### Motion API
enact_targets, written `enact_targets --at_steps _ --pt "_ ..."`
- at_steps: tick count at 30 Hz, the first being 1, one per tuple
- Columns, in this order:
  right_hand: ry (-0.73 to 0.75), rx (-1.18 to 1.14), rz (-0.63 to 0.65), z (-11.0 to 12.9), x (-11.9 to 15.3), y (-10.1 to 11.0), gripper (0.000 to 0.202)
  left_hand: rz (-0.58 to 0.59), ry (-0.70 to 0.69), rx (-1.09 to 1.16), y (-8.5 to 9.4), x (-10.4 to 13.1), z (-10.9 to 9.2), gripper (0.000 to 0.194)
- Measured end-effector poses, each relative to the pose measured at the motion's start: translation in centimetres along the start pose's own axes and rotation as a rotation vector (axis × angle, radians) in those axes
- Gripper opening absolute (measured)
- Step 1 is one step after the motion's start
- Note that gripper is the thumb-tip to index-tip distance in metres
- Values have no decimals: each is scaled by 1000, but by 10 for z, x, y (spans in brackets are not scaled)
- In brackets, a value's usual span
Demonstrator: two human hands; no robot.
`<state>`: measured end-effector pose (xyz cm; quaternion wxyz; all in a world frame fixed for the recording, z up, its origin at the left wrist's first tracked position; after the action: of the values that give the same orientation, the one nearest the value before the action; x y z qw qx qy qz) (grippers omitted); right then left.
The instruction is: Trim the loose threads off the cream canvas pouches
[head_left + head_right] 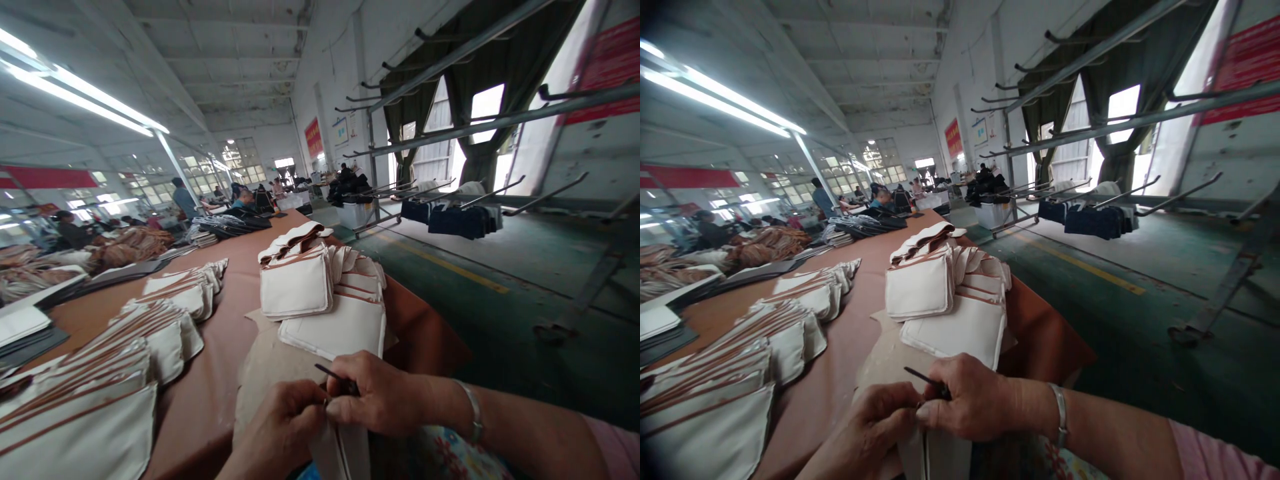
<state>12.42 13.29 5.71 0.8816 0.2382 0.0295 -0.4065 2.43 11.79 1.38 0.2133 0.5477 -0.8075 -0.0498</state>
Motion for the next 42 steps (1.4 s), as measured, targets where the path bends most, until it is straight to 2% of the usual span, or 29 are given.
enact_targets --at_steps 2,5,9,12,15,17,21,24,26,28,30,33,35,36,37,42 --pt "-86 -44 30 -8 -3 -4 8 -43 -23 -202 4 1 -9 15" --pt "-113 -14 -5 -10 -5 0 5 -99 -46 -358 8 2 -21 16" --pt "-173 -24 -104 -15 -4 12 5 -42 -86 -244 2 2 -24 17" --pt "-221 -62 -106 -21 -2 14 6 -138 -153 -219 12 2 -24 9" --pt "-243 -111 -91 -25 -1 12 6 -253 -298 -385 18 7 -36 10" --pt "-250 -128 -90 -26 0 11 6 -279 -375 -488 16 11 -42 14" --pt "-262 -132 -92 -29 -1 8 5 -336 -455 -690 13 16 -45 20" --pt "-254 -150 -82 -33 -1 6 6 -364 -552 -912 3 19 -46 19" --pt "-255 -169 -69 -36 -1 3 7 -411 -585 -953 1 20 -45 19" --pt "-229 -131 -50 -35 1 0 8 -458 -512 -826 9 16 -40 21" --pt "-125 35 -54 -27 2 0 6 -432 -343 -580 16 6 -24 20" --pt "49 298 -78 -11 5 0 4 -222 -94 -33 4 -9 10 21" --pt "45 289 -90 -11 6 2 4 -119 21 273 -7 -13 25 31" --pt "14 244 -105 -13 6 5 4 -99 44 343 -10 -13 27 37" --pt "-20 196 -122 -15 6 8 4 -92 41 343 -10 -13 26 43" --pt "-71 38 -157 -16 6 15 3 -59 -45 12 -8 -14 8 59"
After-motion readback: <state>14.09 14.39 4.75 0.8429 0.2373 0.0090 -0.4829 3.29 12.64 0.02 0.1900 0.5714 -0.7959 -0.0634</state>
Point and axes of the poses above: each hand's wrist, its own x-axis away from the middle knuckle, its own y-axis out of the back of the hand, z = x × y, the point moved 10 cm from there along -x, towards the middle knuckle, and after that the axes turned 4 degrees about -x, right-handed, at the moved point
